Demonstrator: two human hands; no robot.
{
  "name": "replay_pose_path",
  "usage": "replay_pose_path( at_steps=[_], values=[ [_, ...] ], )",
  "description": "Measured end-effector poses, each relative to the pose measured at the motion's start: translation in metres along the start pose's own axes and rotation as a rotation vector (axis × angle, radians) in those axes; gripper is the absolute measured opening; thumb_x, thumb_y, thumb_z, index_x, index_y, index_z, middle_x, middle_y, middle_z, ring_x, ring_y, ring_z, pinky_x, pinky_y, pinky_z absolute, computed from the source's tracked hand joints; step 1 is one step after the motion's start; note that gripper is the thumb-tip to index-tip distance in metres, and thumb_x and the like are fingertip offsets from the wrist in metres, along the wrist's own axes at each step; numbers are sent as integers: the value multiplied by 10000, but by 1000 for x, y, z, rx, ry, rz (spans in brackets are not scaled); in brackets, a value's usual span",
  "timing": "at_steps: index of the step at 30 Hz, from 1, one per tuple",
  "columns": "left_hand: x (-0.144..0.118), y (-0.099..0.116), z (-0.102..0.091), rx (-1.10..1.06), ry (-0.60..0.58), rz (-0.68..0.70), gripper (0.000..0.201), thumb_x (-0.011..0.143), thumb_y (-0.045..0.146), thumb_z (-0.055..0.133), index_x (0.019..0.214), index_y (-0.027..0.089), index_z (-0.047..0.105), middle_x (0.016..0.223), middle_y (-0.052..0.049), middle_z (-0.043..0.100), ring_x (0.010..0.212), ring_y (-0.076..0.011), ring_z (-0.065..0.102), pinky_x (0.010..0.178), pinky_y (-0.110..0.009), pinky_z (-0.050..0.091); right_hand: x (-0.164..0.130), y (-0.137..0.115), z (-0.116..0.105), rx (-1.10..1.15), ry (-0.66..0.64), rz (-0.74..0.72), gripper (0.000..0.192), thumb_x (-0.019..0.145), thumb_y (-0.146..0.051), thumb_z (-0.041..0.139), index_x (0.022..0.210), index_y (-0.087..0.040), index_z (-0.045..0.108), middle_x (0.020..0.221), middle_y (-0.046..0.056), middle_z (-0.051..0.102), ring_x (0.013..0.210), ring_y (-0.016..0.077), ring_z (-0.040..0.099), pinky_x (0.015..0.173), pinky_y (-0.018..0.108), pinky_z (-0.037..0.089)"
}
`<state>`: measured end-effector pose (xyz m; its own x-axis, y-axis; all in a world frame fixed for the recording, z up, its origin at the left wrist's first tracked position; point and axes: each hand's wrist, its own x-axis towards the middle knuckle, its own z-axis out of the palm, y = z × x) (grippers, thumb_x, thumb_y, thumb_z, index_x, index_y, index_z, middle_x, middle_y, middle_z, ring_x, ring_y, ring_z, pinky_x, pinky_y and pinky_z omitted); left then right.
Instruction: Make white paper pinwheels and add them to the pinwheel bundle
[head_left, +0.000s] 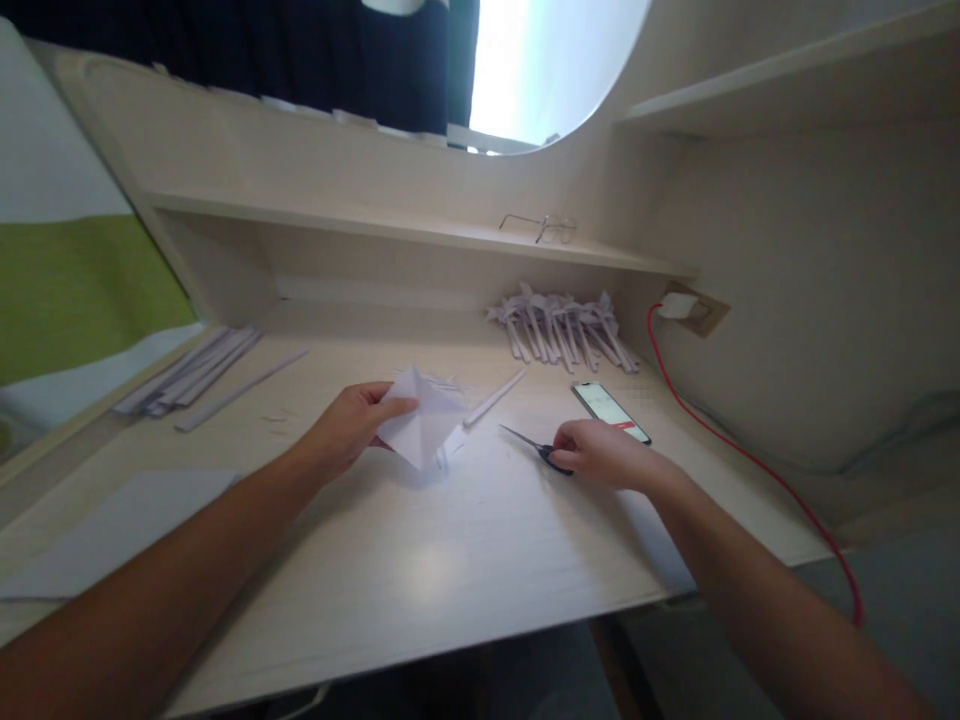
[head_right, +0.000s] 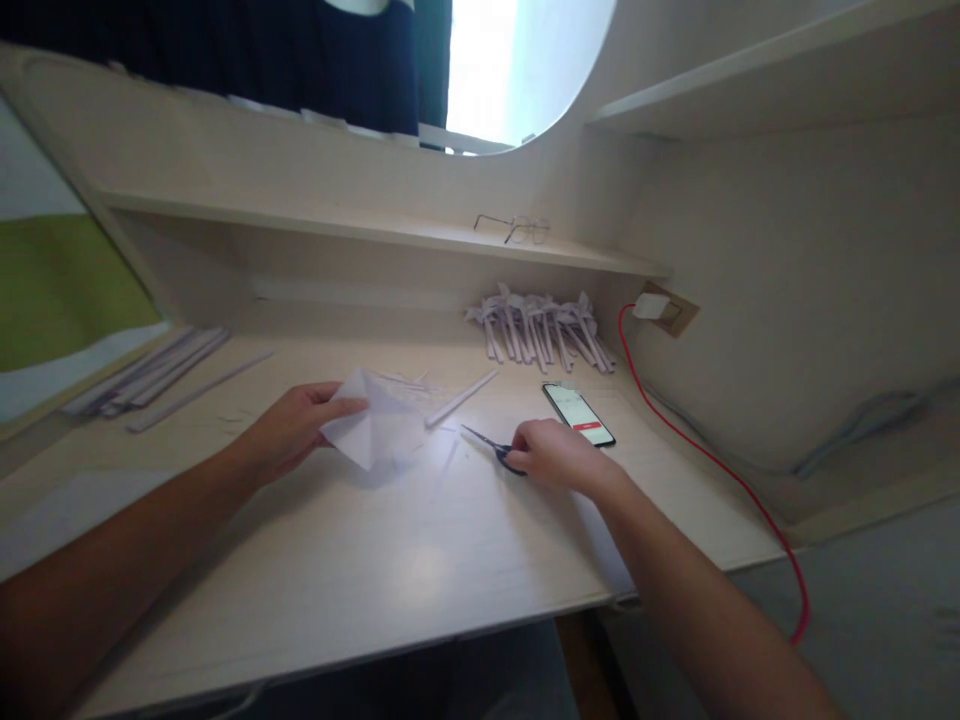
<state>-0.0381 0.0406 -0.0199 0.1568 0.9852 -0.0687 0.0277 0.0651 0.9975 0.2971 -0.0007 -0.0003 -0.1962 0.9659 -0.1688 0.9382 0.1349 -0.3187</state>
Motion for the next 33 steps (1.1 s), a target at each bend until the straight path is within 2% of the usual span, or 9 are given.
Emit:
replay_pose_path(
  at_steps=[4, 7, 10, 13, 16, 19, 23, 28, 33],
  values=[
    [-4, 9, -6, -23, 75, 88, 348, 692, 396, 823, 929, 155, 736, 652, -12, 668, 489, -137, 580, 378, -211, 439, 1, 17, 2, 183, -18, -17, 216, 866, -365, 635, 857, -167, 720, 800, 81, 748, 701, 204, 653, 602, 294, 436],
    [-7, 14, -9, -58, 97, 144, 413, 679, 392, 841, 999, 158, 724, 797, -33, 729, 623, -172, 674, 487, -252, 559, 5, 21, 5, 293, 34, -3, 293, 801, -442, 719, 879, -165, 664, 789, 70, 722, 688, 192, 641, 595, 292, 459],
    [-9, 14, -10, -109, 114, 165, 470, 669, 404, 858, 1036, 135, 740, 934, -83, 773, 783, -233, 740, 654, -345, 640, 11, 3, 4, 600, 87, -30, 408, 693, -488, 833, 883, -175, 653, 828, 56, 714, 722, 181, 648, 651, 298, 495],
    [-10, 13, -10, -108, 159, 184, 412, 692, 419, 846, 966, 125, 756, 902, -94, 779, 763, -238, 741, 661, -361, 645, 17, -33, 4, 887, 112, -116, 377, 719, -511, 820, 824, -173, 688, 763, 24, 673, 626, 133, 551, 601, 283, 436],
    [-14, 17, -7, -53, 187, 223, 315, 746, 414, 805, 845, 124, 731, 758, -65, 738, 582, -177, 666, 508, -296, 584, 20, -66, 15, 956, -5, -208, 345, 753, -492, 803, 759, -169, 683, 668, -8, 621, 575, 107, 467, 572, 267, 358],
    [-20, 22, -3, -17, 195, 266, 259, 784, 382, 745, 765, 135, 669, 612, -20, 650, 475, -134, 567, 407, -242, 490, 21, -81, 35, 1010, -58, -205, 391, 766, -517, 795, 689, -175, 622, 612, -21, 584, 561, 103, 446, 583, 268, 351],
    [-26, 26, 3, -70, 207, 269, 201, 753, 311, 716, 852, 141, 677, 700, -21, 685, 583, -163, 630, 473, -254, 547, 19, -78, 54, 1036, -104, -209, 406, 734, -520, 837, 725, -182, 613, 619, -36, 550, 564, 104, 418, 550, 254, 333],
    [-30, 26, 5, -103, 220, 296, 317, 765, 368, 771, 975, 138, 710, 803, -36, 728, 674, -182, 672, 544, -263, 581, 11, -74, 54, 1039, -175, -182, 445, 702, -534, 874, 763, -179, 614, 676, -28, 540, 609, 112, 436, 539, 243, 326],
    [-34, 28, 9, -99, 206, 314, 270, 811, 368, 752, 919, 126, 696, 728, -26, 698, 591, -155, 632, 506, -248, 561, 7, -78, 55, 1026, -188, -150, 499, 652, -539, 915, 757, -181, 585, 655, -46, 512, 592, 100, 406, 533, 243, 282]
  ],
)
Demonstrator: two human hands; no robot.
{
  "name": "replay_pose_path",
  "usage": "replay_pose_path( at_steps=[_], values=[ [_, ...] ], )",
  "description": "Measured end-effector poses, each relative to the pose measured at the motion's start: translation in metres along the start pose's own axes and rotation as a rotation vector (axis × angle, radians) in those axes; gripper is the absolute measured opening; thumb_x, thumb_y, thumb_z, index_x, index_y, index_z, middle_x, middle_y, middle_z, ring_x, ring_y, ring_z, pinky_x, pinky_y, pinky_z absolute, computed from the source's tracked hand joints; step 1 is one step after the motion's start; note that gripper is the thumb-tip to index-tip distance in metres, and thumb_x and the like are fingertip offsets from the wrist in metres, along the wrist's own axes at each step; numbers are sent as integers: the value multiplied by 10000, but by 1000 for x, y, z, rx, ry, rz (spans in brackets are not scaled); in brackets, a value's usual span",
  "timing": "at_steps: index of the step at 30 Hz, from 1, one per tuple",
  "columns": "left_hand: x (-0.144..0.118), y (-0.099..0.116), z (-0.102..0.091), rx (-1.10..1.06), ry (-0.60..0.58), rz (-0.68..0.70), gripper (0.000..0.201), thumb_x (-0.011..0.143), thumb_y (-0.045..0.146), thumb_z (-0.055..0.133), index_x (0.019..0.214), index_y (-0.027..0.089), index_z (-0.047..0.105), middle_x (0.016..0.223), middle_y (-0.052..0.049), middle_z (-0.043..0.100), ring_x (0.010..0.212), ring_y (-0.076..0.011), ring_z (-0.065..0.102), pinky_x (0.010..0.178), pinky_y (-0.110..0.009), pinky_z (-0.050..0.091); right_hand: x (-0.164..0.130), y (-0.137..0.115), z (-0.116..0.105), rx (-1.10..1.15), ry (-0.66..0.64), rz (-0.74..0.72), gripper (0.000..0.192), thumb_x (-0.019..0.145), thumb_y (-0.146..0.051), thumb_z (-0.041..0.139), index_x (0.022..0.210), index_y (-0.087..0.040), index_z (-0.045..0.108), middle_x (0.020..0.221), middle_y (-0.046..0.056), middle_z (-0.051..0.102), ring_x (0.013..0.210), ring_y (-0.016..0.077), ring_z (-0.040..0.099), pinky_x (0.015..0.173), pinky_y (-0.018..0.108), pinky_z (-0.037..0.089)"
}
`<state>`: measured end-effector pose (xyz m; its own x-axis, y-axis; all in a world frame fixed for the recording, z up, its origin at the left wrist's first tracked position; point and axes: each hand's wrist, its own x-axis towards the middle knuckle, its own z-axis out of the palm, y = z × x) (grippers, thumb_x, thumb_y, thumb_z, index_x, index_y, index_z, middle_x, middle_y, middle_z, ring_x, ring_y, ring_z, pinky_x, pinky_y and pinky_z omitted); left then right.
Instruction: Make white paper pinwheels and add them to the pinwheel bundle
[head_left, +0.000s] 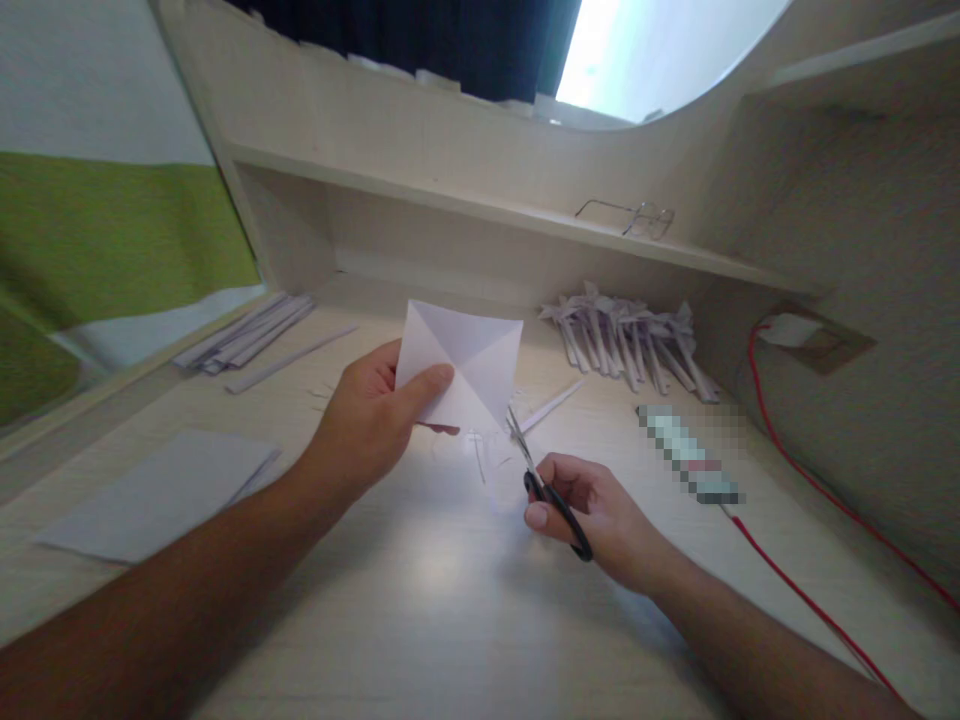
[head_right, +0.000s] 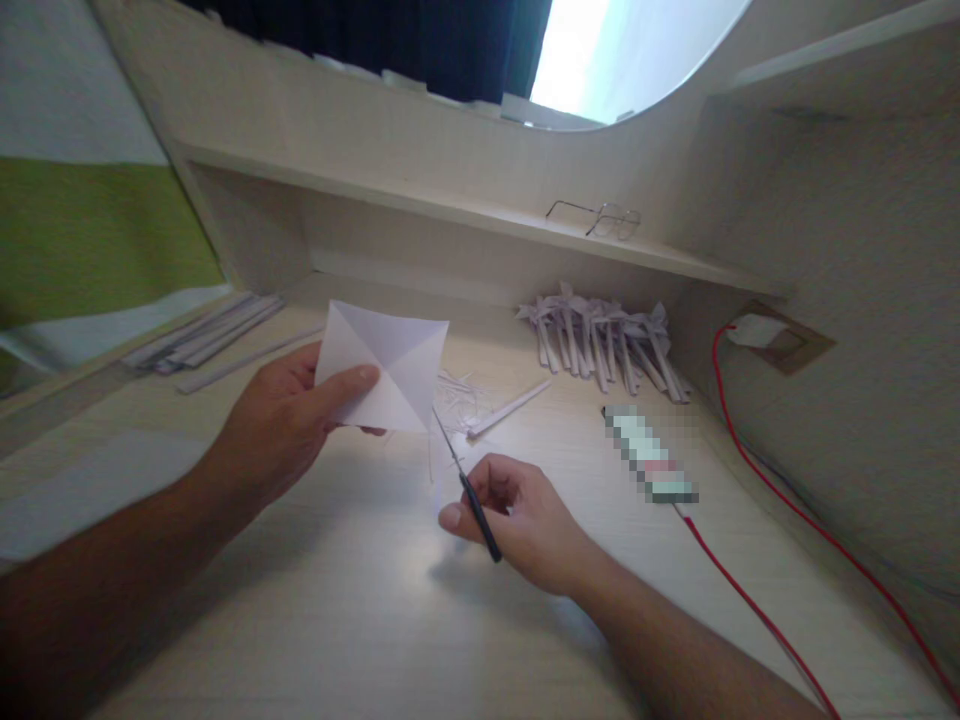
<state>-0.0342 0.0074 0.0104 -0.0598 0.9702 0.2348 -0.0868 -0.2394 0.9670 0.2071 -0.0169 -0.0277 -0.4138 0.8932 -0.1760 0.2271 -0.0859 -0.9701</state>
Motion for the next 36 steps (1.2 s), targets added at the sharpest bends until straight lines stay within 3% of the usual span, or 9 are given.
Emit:
replay_pose_path(
  at_steps=[7, 21, 36],
  values=[
    [-1, 2, 3, 33, 9, 15, 224, 838, 339, 729, 900, 130, 680, 708, -18, 669, 559, -141, 601, 467, -236, 535, -3, -2, 2, -21, -13, 21, 522, 644, -558, 916, 742, -177, 573, 637, -56, 483, 586, 94, 387, 532, 249, 256],
    [2, -3, 0, 50, 60, 55, 231, 840, 337, 732, 915, 126, 676, 731, -24, 682, 580, -146, 620, 466, -234, 549, -3, 4, 0, -30, 14, -88, 454, 718, -521, 875, 732, -181, 575, 659, -40, 521, 594, 97, 407, 539, 253, 281],
    [-1, -4, 3, 11, -8, 55, 244, 841, 346, 749, 900, 122, 670, 711, -15, 670, 558, -130, 593, 455, -226, 533, -3, 4, 2, -90, 19, -20, 450, 706, -509, 887, 719, -188, 571, 645, -51, 499, 598, 104, 396, 543, 258, 286]
  ],
)
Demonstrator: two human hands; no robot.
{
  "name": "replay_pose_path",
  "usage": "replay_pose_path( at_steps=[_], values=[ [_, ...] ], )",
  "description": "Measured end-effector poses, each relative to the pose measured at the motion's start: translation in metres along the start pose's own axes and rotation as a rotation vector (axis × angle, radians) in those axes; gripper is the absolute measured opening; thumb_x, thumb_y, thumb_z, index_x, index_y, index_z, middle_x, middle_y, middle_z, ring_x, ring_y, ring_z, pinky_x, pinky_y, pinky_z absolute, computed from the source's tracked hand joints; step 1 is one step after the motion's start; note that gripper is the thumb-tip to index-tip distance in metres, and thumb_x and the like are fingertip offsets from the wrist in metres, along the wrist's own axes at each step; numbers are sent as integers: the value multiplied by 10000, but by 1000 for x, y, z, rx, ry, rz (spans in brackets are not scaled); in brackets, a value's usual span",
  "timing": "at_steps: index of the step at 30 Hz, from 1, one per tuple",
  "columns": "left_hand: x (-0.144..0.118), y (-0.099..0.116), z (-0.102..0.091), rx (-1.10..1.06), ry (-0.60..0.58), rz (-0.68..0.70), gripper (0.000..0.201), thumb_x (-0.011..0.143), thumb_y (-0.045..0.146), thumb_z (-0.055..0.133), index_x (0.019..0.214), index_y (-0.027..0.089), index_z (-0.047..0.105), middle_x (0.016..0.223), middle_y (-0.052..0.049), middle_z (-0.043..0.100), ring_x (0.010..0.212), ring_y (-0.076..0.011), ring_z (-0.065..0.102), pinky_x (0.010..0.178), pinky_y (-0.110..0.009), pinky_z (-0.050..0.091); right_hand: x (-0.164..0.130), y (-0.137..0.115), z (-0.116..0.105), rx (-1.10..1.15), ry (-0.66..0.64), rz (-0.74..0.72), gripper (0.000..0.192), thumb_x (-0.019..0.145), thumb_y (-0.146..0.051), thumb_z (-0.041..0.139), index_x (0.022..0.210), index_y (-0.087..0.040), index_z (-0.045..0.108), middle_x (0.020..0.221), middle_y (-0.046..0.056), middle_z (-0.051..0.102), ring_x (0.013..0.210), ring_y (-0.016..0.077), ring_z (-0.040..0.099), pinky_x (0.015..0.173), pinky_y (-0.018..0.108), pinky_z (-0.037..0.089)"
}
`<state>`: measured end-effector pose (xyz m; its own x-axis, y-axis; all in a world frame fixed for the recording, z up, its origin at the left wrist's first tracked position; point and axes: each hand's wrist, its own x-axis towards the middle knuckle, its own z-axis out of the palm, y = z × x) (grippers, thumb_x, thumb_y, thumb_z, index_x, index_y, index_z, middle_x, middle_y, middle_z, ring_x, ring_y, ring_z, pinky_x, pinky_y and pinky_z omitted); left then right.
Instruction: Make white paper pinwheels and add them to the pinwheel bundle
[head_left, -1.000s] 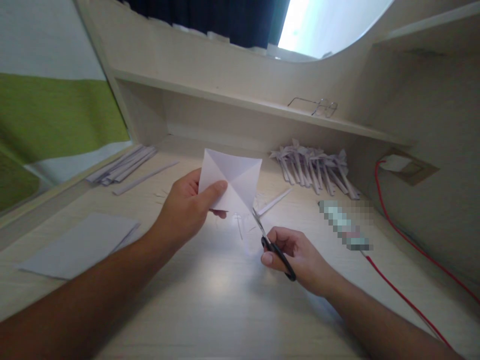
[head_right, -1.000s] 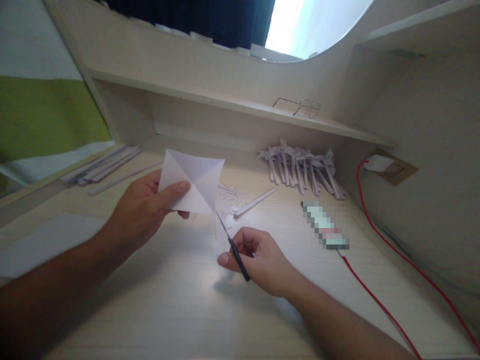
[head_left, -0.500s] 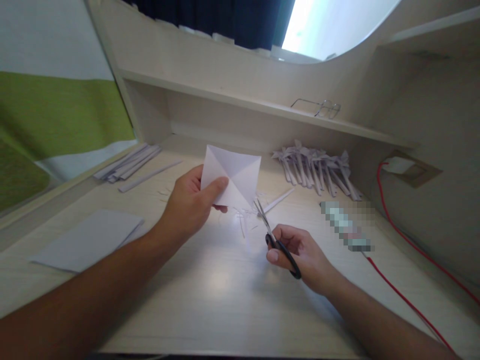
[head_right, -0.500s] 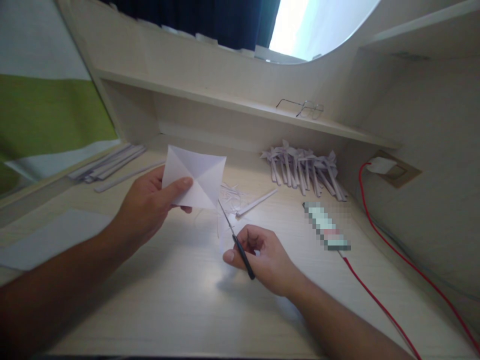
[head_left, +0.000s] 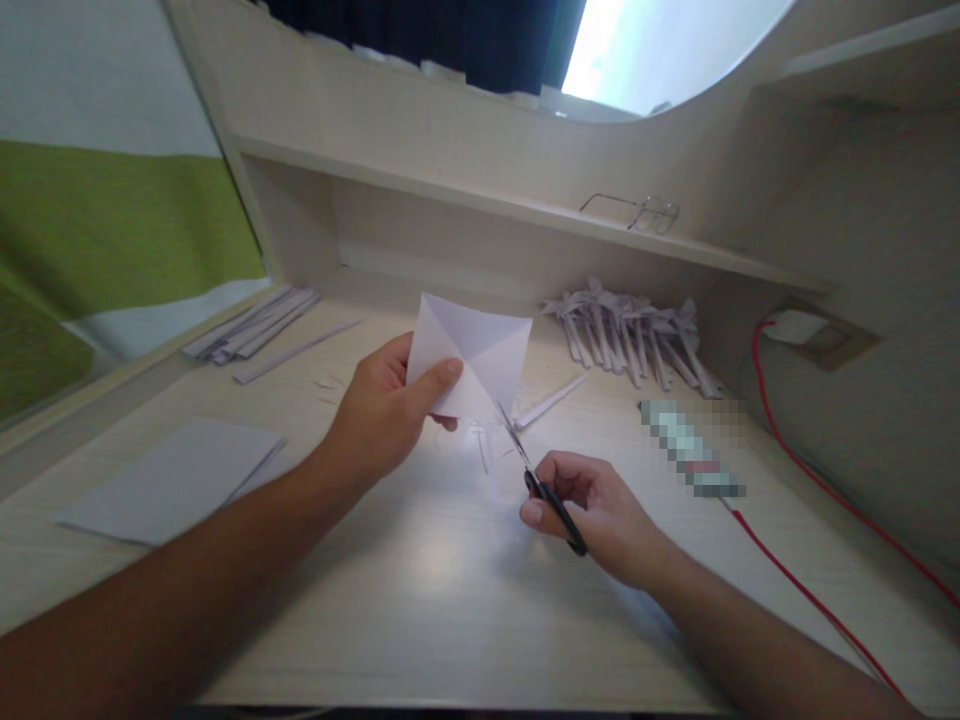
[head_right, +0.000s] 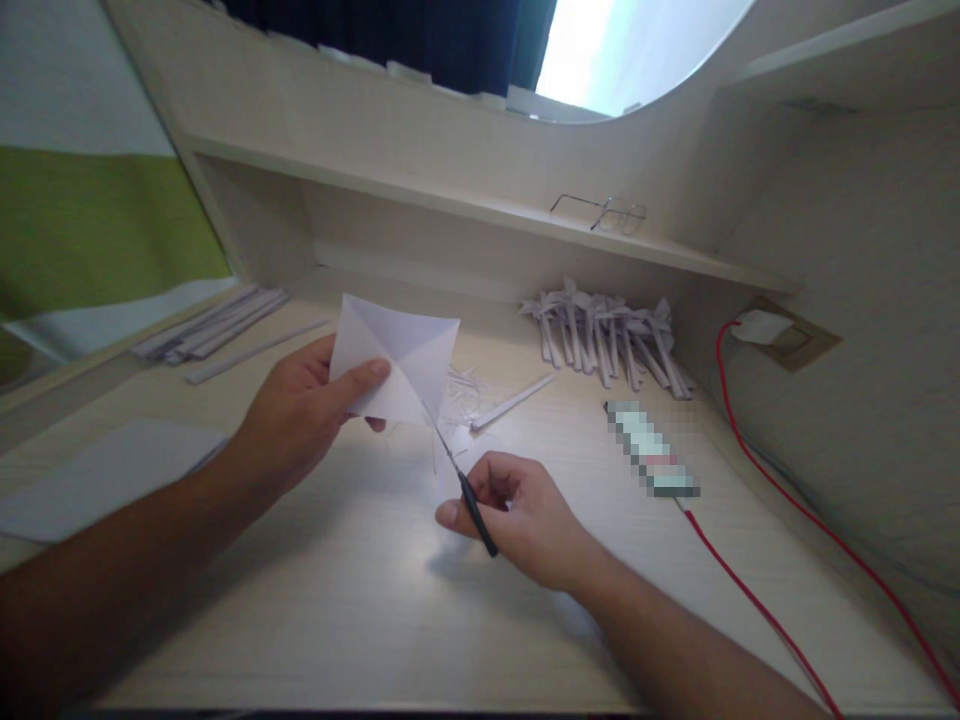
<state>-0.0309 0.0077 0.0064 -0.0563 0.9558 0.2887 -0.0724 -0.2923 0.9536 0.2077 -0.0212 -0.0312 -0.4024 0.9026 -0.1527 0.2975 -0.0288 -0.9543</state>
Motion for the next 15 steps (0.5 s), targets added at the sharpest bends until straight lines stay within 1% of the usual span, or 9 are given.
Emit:
replay_pose_path(
  at_steps=[9, 12, 15],
  values=[
    [-1, 2, 1, 2, -20, -20, 257, 831, 360, 753, 916, 132, 671, 729, -15, 674, 574, -139, 603, 467, -237, 547, -1, -1, 1, 17, -4, 18, 458, 705, -512, 887, 716, -187, 564, 639, -55, 492, 587, 100, 391, 536, 254, 280],
    [-2, 4, 2, 27, -19, -33, 238, 832, 356, 747, 877, 136, 668, 705, -17, 677, 558, -137, 601, 477, -237, 539, -1, -1, 2, 21, -9, 17, 464, 715, -527, 878, 712, -188, 561, 638, -54, 486, 583, 99, 387, 533, 255, 279],
    [-1, 5, 2, 52, -19, -91, 226, 822, 351, 733, 806, 142, 651, 640, -14, 660, 510, -133, 589, 471, -238, 518, -1, -1, 1, 27, -9, 14, 463, 719, -531, 876, 714, -189, 563, 640, -52, 488, 582, 100, 386, 531, 256, 276]
  ],
)
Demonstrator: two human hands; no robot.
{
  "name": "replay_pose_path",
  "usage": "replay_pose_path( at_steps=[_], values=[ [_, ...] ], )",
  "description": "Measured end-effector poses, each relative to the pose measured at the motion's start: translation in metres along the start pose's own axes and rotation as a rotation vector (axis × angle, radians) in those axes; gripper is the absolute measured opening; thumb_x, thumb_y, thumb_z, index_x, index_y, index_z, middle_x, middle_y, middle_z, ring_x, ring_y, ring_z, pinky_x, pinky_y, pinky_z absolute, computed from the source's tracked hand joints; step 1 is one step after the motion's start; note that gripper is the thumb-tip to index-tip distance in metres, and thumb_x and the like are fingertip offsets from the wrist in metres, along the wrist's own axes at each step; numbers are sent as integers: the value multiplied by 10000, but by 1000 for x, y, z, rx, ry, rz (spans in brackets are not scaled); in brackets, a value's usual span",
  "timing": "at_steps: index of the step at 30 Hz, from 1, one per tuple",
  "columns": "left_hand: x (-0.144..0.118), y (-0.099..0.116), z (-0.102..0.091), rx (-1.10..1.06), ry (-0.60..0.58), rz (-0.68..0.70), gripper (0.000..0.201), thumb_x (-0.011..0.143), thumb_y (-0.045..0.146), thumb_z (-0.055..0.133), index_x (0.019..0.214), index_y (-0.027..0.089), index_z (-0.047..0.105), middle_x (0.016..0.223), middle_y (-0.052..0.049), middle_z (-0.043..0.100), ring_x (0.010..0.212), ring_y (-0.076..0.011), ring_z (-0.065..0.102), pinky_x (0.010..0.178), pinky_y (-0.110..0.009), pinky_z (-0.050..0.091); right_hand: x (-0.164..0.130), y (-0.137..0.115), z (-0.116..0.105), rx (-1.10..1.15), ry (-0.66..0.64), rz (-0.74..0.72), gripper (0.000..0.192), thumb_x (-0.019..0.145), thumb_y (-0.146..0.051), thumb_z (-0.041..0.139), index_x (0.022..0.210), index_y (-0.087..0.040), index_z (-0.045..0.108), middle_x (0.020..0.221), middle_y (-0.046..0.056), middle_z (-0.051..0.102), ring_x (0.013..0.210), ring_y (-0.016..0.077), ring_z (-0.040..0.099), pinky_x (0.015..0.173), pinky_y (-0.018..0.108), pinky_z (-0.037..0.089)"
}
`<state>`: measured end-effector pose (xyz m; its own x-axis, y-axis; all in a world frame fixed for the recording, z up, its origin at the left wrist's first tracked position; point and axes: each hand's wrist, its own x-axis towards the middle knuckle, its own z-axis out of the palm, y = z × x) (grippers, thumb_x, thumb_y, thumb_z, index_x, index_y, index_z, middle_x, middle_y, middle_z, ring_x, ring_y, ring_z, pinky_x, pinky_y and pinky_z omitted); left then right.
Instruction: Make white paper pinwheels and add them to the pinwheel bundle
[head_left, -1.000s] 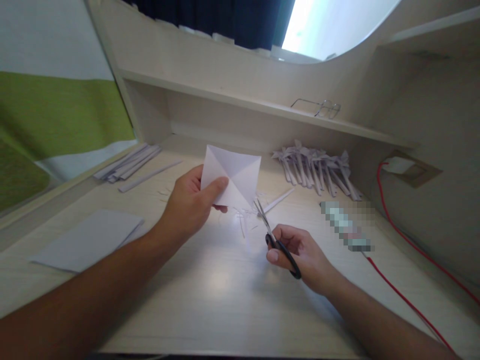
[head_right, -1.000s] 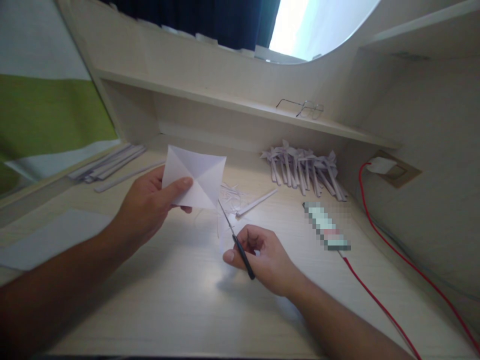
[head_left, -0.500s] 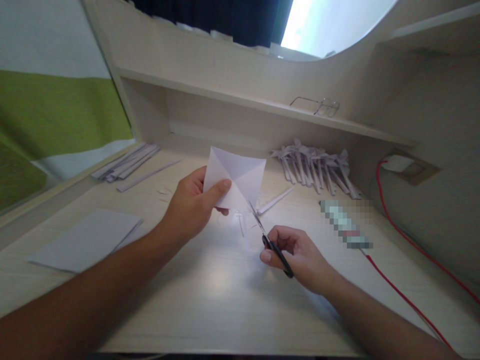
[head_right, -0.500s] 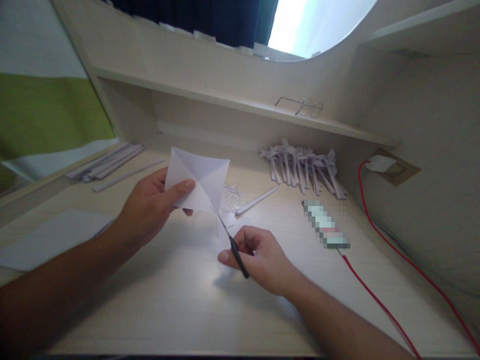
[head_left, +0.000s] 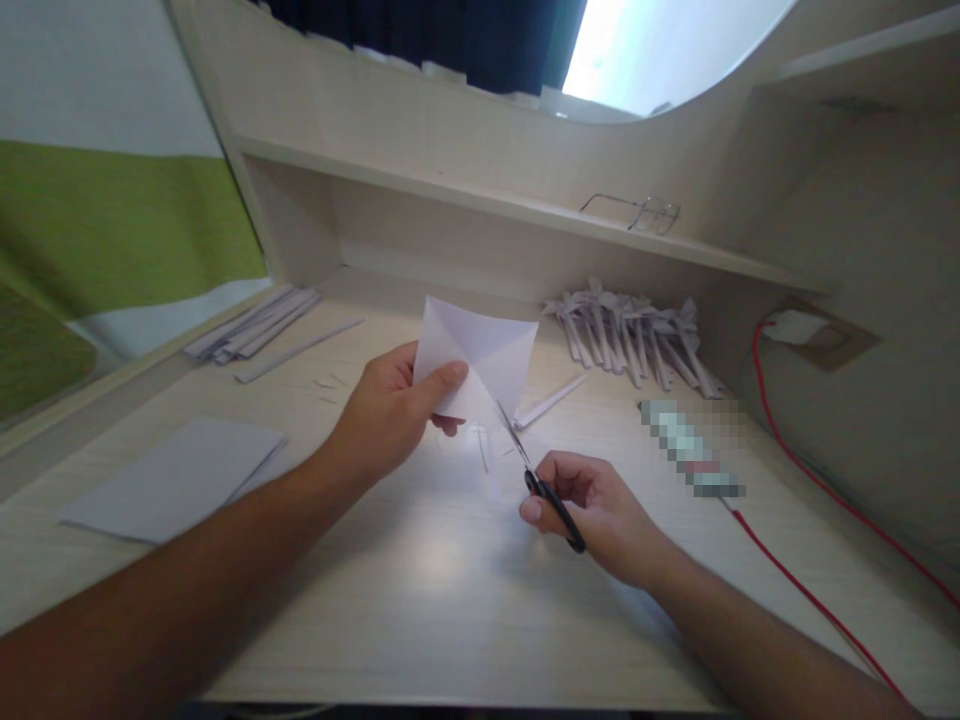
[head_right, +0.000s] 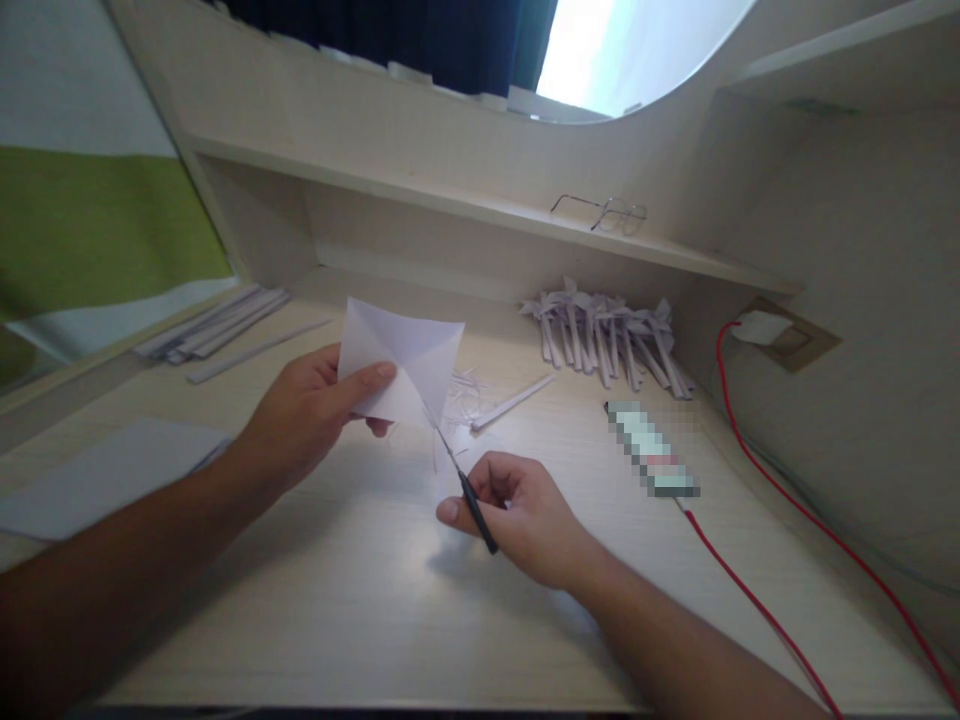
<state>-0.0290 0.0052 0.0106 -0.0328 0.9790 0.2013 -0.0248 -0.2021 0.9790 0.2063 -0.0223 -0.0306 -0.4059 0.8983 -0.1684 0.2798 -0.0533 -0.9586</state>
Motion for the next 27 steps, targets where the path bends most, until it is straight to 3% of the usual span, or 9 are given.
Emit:
replay_pose_path(
  at_steps=[4, 11, 27],
  values=[
    [2, -2, -1, 33, 6, -70, 212, 795, 323, 681, 683, 173, 581, 517, 13, 584, 422, -128, 531, 392, -227, 424, -1, 0, 0, -18, 12, -3, 462, 721, -531, 873, 705, -193, 559, 626, -53, 484, 570, 99, 383, 524, 256, 275],
    [0, 5, -3, 193, 22, -53, 350, 821, 342, 653, 531, 191, 527, 411, 20, 530, 359, -102, 438, 377, -217, 314, -1, 0, 0, -36, 19, -8, 452, 726, -526, 868, 703, -190, 567, 623, -53, 496, 566, 95, 388, 523, 250, 284],
    [2, 2, -3, 206, 11, -51, 329, 824, 352, 628, 559, 202, 505, 417, 31, 510, 367, -103, 406, 393, -225, 282, 1, 2, 1, -47, 48, -14, 436, 740, -509, 867, 678, -197, 569, 580, -49, 542, 543, 102, 419, 525, 263, 299]
  ],
)
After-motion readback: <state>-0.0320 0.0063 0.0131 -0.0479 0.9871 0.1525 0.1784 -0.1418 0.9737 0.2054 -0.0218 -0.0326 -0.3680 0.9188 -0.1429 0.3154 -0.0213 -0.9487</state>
